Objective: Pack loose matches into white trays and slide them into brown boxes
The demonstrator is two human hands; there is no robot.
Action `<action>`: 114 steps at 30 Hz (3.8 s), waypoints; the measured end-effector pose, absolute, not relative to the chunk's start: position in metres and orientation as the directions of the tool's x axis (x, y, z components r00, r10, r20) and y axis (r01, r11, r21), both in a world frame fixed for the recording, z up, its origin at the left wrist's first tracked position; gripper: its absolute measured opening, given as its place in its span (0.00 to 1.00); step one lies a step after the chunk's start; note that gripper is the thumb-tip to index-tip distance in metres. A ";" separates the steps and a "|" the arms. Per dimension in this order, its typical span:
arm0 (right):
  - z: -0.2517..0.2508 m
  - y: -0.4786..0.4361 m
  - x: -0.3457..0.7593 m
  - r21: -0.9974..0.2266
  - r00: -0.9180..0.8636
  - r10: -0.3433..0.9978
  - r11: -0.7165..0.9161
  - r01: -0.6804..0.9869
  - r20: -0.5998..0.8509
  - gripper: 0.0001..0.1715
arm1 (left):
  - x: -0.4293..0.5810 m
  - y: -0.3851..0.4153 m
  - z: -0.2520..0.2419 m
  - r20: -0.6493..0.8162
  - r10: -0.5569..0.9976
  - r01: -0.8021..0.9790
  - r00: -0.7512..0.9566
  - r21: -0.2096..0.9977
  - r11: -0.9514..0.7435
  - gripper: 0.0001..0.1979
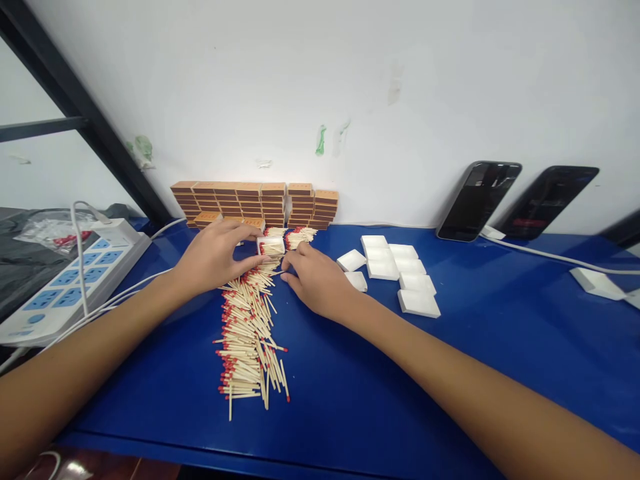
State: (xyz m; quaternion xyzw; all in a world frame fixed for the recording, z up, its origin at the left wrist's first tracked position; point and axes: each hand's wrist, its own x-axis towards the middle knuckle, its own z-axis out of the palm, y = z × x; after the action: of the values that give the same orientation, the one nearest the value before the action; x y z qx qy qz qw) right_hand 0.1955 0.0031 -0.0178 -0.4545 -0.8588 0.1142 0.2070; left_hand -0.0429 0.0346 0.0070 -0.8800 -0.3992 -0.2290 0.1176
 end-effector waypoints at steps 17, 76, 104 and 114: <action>0.005 -0.039 0.176 -0.423 -0.408 0.913 0.366 0.829 -0.011 0.10 | -0.042 0.032 0.009 0.494 0.644 0.756 0.584 -0.044 -0.653 0.20; 0.011 -0.035 0.184 -0.379 -0.495 0.869 0.463 0.801 0.016 0.07 | -0.040 0.032 0.008 0.470 0.657 0.705 0.590 0.097 -0.702 0.22; 0.020 -0.046 0.171 -0.205 -0.504 0.859 0.479 0.854 -0.092 0.10 | -0.040 0.032 0.008 0.446 0.644 0.702 0.621 0.048 -0.710 0.21; 0.029 -0.037 0.185 -0.135 -0.498 0.866 0.487 0.863 -0.056 0.09 | -0.039 0.031 0.008 0.425 0.638 0.688 0.642 0.048 -0.724 0.22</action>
State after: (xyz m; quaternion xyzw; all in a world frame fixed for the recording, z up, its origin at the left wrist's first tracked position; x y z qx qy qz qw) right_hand 0.1853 -0.0373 0.0293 -0.5010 -0.8623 0.0728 0.0099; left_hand -0.0392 0.0313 0.0083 -0.9041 -0.3668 -0.2111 0.0593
